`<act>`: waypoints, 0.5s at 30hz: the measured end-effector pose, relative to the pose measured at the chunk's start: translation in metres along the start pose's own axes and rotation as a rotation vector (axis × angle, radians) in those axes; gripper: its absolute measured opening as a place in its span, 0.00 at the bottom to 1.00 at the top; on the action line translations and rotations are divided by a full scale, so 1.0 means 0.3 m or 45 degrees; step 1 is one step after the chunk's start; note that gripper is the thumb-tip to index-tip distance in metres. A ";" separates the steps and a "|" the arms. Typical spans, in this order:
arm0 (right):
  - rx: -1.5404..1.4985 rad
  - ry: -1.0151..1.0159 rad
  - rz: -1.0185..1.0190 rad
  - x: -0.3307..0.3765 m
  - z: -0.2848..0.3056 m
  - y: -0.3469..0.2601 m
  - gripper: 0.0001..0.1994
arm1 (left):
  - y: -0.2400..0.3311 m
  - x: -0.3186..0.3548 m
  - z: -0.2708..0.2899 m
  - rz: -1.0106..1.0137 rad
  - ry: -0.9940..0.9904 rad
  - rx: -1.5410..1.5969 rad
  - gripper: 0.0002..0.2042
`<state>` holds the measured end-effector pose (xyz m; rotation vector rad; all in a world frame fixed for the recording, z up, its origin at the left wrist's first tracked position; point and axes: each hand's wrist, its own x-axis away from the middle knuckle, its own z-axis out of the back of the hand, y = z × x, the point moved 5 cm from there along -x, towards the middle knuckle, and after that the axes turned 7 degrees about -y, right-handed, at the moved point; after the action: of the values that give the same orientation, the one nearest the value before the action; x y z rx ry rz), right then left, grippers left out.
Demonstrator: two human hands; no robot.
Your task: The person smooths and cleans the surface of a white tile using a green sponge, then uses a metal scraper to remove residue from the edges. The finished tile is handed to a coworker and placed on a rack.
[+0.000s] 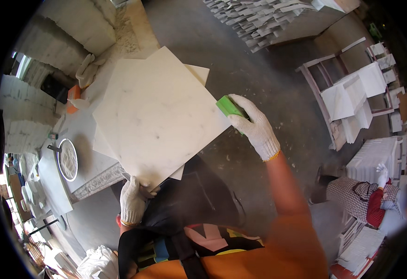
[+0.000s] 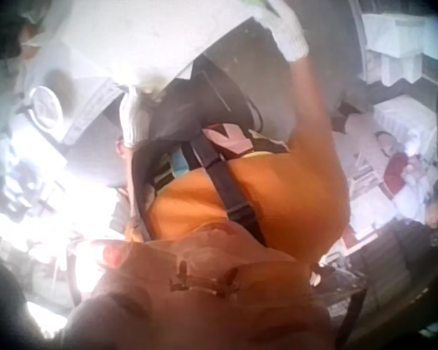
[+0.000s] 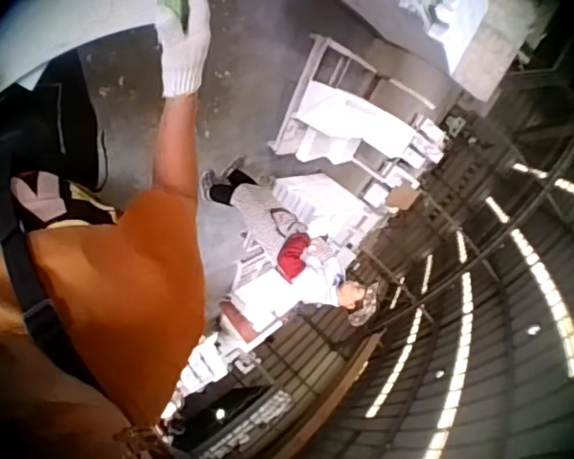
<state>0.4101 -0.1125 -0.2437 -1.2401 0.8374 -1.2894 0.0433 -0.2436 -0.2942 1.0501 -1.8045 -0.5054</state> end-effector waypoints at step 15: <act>0.241 0.081 0.253 0.001 0.005 0.027 0.29 | 0.014 -0.015 -0.039 -0.054 0.039 -0.057 0.22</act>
<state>0.4136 -0.1137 -0.2510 -0.9471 0.8408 -1.2215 0.0526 -0.2363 -0.2883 1.0619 -1.7394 -0.5508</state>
